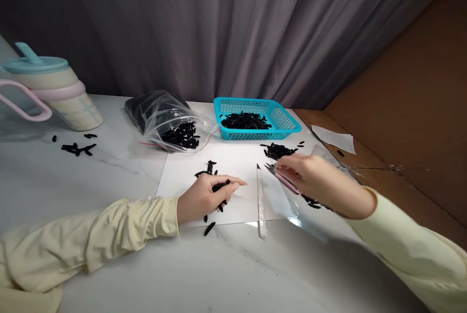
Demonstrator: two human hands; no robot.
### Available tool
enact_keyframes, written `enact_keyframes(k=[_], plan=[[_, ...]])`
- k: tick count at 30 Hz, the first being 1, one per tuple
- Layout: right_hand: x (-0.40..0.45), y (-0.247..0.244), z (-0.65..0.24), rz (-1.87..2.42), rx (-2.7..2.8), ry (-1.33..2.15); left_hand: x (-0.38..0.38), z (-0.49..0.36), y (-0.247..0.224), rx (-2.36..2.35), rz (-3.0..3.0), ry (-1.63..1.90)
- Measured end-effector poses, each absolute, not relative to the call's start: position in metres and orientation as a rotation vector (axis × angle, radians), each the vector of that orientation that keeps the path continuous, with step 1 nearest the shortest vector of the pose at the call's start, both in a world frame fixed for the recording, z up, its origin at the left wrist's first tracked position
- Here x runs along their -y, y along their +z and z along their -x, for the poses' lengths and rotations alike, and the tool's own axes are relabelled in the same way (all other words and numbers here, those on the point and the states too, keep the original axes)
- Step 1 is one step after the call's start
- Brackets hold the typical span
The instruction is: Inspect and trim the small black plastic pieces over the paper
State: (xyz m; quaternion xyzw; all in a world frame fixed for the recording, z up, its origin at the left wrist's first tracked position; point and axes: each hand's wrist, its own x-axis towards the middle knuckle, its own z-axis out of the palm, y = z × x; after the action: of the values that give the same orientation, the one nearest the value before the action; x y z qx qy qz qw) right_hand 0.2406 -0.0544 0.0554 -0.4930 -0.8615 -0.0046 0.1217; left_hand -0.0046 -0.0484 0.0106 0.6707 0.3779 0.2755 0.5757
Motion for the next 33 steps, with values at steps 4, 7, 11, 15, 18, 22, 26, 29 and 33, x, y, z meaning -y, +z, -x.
enact_keyframes(k=[4,7,11,15,18,22,26,29,33], plan=[[0.079,0.048,-0.169,0.961,2.896,0.237,0.037,0.008,0.015,-0.925,-1.446,0.783],[0.087,0.032,-0.138,0.719,3.043,0.129,0.030,0.010,0.013,-0.949,-1.351,0.789],[0.083,0.019,-0.126,0.622,3.194,-0.097,0.029,0.009,0.007,-0.907,-1.325,0.817],[0.080,0.020,-0.131,0.593,3.245,-0.117,0.027,0.009,0.001,-0.859,-1.355,0.918],[0.075,0.025,-0.139,0.656,3.228,0.030,0.023,0.008,-0.003,-0.856,-1.375,0.984],[0.064,0.028,-0.147,1.015,3.000,0.031,0.020,0.007,-0.003,-0.881,-1.370,0.979],[0.056,0.029,-0.145,1.138,2.700,-0.058,0.023,0.006,0.000,-0.901,-1.365,0.949],[0.052,0.030,-0.141,1.141,2.595,-0.044,0.025,0.006,0.001,-0.891,-1.358,0.935],[0.050,0.027,-0.138,1.084,2.554,0.012,0.024,0.006,0.000,-0.863,-1.320,0.909]])
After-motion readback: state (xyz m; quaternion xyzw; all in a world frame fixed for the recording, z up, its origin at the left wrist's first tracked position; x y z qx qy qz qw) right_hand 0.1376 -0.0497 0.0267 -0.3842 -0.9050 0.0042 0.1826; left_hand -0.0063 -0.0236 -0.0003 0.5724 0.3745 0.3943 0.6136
